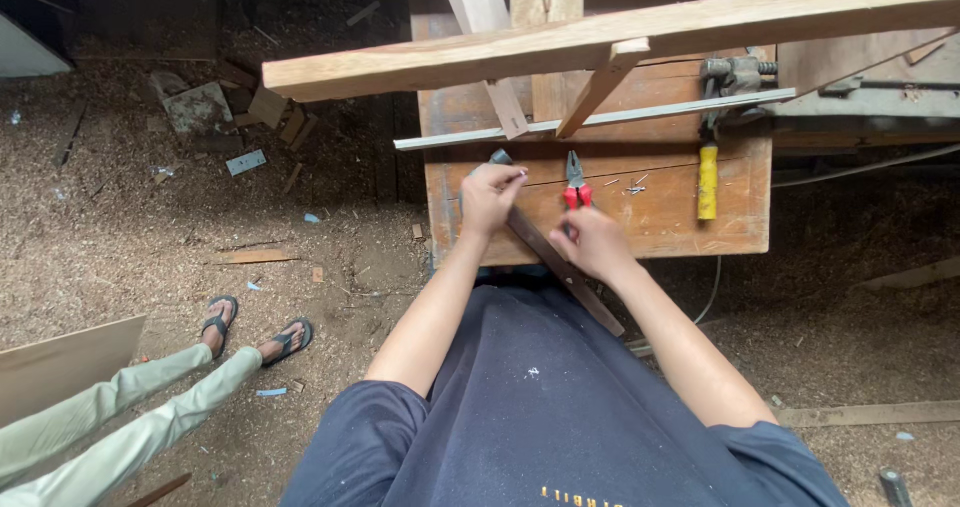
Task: The person assembles a wooden stool by positioning wooden slats and securing them with nails. They use a hammer to drive nails into the joints and occasionally adjust the wood pieces to ensure alignment.
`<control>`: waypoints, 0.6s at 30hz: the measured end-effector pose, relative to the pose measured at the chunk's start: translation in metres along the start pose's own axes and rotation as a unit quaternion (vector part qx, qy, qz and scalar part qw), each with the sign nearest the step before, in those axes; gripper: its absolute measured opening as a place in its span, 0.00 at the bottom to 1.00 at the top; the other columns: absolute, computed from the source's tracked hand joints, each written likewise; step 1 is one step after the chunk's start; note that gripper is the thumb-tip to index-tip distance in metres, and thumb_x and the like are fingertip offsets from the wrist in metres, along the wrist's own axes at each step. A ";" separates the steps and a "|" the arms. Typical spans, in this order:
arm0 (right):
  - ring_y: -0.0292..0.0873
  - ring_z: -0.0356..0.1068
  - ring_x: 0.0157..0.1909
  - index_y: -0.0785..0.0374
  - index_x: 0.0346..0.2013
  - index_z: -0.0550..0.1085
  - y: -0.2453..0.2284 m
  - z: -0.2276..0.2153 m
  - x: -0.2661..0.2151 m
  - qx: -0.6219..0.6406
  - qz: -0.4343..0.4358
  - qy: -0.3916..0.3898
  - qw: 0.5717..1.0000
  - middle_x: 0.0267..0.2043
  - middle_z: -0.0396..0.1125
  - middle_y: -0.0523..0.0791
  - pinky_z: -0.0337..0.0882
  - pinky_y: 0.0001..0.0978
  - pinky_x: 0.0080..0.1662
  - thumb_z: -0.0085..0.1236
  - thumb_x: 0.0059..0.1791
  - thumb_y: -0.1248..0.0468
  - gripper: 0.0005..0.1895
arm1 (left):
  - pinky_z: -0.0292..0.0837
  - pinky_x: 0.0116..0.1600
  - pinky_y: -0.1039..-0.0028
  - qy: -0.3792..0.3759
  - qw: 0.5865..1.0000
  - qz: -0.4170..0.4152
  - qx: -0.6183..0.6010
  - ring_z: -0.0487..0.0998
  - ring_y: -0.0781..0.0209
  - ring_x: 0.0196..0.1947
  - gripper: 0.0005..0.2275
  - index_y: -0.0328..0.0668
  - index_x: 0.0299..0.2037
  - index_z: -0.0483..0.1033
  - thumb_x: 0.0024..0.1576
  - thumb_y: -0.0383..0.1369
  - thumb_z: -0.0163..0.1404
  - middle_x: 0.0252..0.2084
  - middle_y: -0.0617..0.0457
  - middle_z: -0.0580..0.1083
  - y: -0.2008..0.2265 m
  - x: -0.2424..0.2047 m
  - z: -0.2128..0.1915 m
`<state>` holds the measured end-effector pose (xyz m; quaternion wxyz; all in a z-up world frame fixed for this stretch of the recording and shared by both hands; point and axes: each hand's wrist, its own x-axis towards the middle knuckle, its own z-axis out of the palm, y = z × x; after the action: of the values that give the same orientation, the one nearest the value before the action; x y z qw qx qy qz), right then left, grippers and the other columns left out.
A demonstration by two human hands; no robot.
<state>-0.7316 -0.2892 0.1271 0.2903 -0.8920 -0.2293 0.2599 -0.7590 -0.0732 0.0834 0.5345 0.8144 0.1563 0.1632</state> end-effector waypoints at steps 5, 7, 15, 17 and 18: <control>0.55 0.75 0.41 0.55 0.45 0.77 -0.021 0.033 -0.021 -0.129 0.052 -0.021 0.990 0.41 0.72 0.48 0.73 0.47 0.41 0.69 0.41 0.47 0.24 | 0.77 0.40 0.70 0.004 0.998 -0.059 0.012 0.83 0.56 0.32 0.07 0.40 0.39 0.85 0.52 0.29 0.63 0.34 0.46 0.81 -0.008 0.053 -0.025; 0.54 0.75 0.43 0.55 0.48 0.75 -0.032 0.047 -0.018 -0.149 0.079 -0.008 0.986 0.43 0.71 0.48 0.75 0.46 0.42 0.68 0.42 0.46 0.26 | 0.76 0.44 0.70 -0.001 1.000 -0.013 0.019 0.82 0.54 0.36 0.06 0.40 0.38 0.84 0.52 0.28 0.62 0.36 0.45 0.81 -0.012 0.069 -0.031; 0.53 0.74 0.43 0.58 0.55 0.74 -0.072 0.037 0.038 -0.039 0.054 0.207 0.976 0.45 0.71 0.49 0.74 0.46 0.45 0.67 0.47 0.53 0.25 | 0.73 0.50 0.63 -0.076 0.995 0.049 0.037 0.80 0.44 0.44 0.05 0.42 0.40 0.82 0.56 0.30 0.60 0.40 0.44 0.80 -0.049 0.099 -0.049; 0.55 0.72 0.47 0.61 0.58 0.73 -0.085 0.028 0.066 -0.017 0.030 0.254 0.967 0.48 0.70 0.51 0.73 0.46 0.49 0.66 0.48 0.56 0.26 | 0.74 0.49 0.64 -0.097 0.995 0.031 0.011 0.80 0.46 0.43 0.06 0.42 0.41 0.82 0.56 0.31 0.59 0.40 0.44 0.80 -0.062 0.101 -0.052; 0.56 0.71 0.51 0.63 0.60 0.72 -0.091 0.025 0.078 -0.017 0.003 0.280 0.960 0.51 0.69 0.53 0.72 0.47 0.52 0.67 0.48 0.57 0.27 | 0.74 0.49 0.64 -0.106 0.994 0.017 -0.002 0.81 0.47 0.42 0.06 0.42 0.41 0.83 0.56 0.32 0.59 0.40 0.44 0.80 -0.069 0.097 -0.052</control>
<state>-0.7104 -0.1694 0.1416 0.3269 -0.9345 -0.1405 -0.0037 -0.7002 0.0369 0.0485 0.5466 0.8287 0.0851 0.0854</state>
